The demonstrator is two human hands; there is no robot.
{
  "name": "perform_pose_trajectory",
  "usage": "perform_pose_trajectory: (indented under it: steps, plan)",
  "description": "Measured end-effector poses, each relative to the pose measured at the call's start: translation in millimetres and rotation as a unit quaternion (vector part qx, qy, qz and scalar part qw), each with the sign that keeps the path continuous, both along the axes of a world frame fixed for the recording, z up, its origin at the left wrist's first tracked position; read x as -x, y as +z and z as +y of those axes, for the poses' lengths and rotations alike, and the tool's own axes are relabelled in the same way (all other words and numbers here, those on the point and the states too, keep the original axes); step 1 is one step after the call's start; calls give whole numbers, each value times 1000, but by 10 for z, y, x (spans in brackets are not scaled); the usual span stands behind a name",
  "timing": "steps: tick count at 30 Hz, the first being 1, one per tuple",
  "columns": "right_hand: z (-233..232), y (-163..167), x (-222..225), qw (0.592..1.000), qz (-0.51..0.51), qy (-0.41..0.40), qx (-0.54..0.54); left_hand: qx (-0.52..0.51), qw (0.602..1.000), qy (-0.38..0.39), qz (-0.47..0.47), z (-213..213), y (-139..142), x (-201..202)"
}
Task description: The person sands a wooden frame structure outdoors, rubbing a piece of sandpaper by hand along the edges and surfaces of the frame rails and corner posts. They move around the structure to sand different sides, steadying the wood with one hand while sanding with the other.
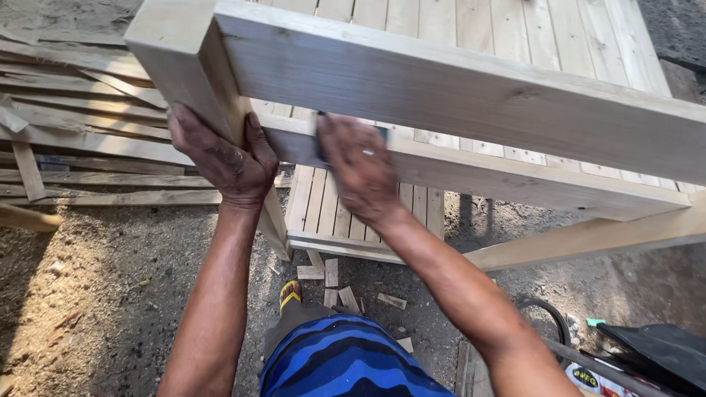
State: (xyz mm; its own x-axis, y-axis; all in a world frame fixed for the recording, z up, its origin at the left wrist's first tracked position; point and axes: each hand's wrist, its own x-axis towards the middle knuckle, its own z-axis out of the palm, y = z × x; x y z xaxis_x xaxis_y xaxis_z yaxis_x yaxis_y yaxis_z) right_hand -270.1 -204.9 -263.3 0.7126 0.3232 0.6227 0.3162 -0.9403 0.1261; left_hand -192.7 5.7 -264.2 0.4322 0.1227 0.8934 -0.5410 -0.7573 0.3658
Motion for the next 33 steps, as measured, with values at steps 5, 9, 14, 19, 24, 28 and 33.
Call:
perform_pose_trajectory:
  steps: [5, 9, 14, 19, 24, 28, 33]
  plan:
    - [384, 502, -62, 998, 22, 45, 45, -2, 1000, -11, -8, -16, -182, -104]
    - [47, 742, 215, 994, 13, 45, 99, 60, 996, -43, -45, -25, -180, -121]
    - [168, 686, 36, 993, 16, 51, 105, 86, 992, -94, 5, -4, -149, -5]
    - [347, 731, -100, 988, 33, 93, 118, 63, 993, -97, -5, 89, -187, 40]
    - [300, 746, -81, 988, 22, 95, 120, 42, 995, -78, -41, 116, -263, -37]
    - [300, 700, -123, 983, 27, 86, 162, 58, 993, -105, -18, 112, -280, -34]
    - [302, 727, -135, 983, 35, 126, 126, 45, 995, -82, -25, 139, -237, 13]
